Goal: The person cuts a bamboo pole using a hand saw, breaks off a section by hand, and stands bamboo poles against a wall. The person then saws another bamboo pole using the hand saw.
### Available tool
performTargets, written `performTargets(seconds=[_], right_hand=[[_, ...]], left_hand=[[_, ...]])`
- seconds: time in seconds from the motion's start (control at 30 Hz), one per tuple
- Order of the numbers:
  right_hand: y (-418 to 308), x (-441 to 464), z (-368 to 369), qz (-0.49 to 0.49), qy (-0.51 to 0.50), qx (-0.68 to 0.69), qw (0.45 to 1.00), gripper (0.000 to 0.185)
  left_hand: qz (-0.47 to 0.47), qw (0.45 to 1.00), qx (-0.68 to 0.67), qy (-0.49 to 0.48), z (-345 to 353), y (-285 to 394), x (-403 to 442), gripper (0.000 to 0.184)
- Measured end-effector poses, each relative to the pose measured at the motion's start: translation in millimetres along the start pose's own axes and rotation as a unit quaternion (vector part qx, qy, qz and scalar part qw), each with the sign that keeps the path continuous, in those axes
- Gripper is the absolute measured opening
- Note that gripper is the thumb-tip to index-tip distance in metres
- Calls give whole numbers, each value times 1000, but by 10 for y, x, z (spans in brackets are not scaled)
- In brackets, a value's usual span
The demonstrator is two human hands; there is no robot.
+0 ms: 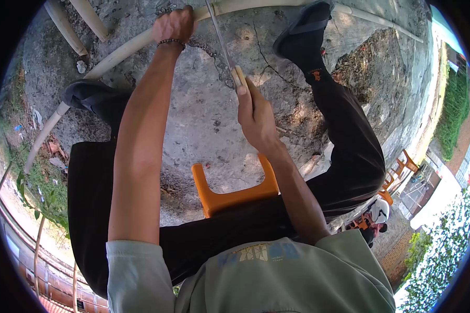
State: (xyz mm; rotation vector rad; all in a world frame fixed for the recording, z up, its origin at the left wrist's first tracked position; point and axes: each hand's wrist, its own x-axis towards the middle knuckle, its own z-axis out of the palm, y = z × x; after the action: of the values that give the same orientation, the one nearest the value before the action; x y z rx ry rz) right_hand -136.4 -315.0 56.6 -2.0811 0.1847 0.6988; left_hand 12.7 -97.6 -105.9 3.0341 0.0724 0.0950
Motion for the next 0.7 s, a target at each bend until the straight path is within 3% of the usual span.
performTargets(seconds=[0.13, 0.37, 0.43, 0.5, 0.6, 0.7], right_hand=[[-203, 407, -67, -44, -19, 31, 998, 58], [27, -808, -331, 117, -48, 83, 989, 58], [-114, -425, -154, 75, -27, 84, 993, 53], [-113, 258, -31, -33, -19, 50, 998, 46], [-274, 416, -68, -56, -2, 32, 998, 41], [-49, -298, -354, 54, -32, 64, 996, 50]], left_hand=[[25, 999, -11, 24, 117, -45, 14, 27], [23, 1000, -18, 7, 77, -32, -60, 27], [23, 999, -20, 12, 35, -30, -1, 27], [16, 1000, -18, 6, -1, -11, -29, 27], [11, 1000, -26, 8, 8, -41, 83, 27], [6, 999, -26, 20, 79, -48, 61, 27]])
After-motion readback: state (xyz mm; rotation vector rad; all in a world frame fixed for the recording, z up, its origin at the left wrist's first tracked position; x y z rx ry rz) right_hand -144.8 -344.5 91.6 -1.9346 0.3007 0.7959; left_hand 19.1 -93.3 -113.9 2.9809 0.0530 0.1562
